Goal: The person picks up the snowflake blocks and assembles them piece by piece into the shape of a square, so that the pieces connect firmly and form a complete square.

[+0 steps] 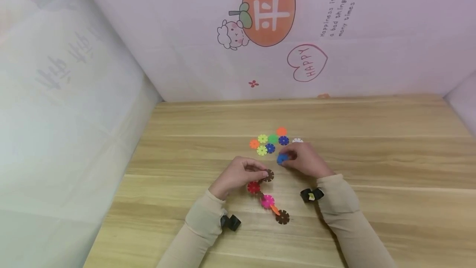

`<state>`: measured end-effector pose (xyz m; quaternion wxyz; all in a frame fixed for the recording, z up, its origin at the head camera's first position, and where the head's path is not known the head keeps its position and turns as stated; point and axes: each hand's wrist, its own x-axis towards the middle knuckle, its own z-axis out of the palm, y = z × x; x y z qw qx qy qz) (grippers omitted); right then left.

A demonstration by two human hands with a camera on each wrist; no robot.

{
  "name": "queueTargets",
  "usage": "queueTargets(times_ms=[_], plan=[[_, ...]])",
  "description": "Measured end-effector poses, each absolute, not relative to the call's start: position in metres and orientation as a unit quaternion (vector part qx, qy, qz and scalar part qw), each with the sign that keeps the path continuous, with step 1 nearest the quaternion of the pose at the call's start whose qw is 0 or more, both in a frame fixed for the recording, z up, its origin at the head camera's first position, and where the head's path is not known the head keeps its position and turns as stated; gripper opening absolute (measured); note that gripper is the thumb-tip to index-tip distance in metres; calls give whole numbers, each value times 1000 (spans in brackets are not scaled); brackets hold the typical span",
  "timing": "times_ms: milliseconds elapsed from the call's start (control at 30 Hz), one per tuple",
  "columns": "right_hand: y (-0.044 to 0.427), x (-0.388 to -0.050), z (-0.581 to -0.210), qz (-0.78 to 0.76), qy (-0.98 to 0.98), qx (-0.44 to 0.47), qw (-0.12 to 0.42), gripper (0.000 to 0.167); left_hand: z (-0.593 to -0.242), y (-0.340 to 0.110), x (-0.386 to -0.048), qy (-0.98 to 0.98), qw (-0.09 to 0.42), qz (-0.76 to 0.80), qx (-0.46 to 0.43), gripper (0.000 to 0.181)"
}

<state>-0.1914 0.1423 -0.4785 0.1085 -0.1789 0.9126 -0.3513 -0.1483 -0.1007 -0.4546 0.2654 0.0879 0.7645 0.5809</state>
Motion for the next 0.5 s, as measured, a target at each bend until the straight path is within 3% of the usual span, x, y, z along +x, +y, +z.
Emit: queueTargets(times_ms=[500], plan=[[150, -184, -474, -411, 882, -193, 123, 16, -455, -101, -150, 767, 263, 580, 82, 17]])
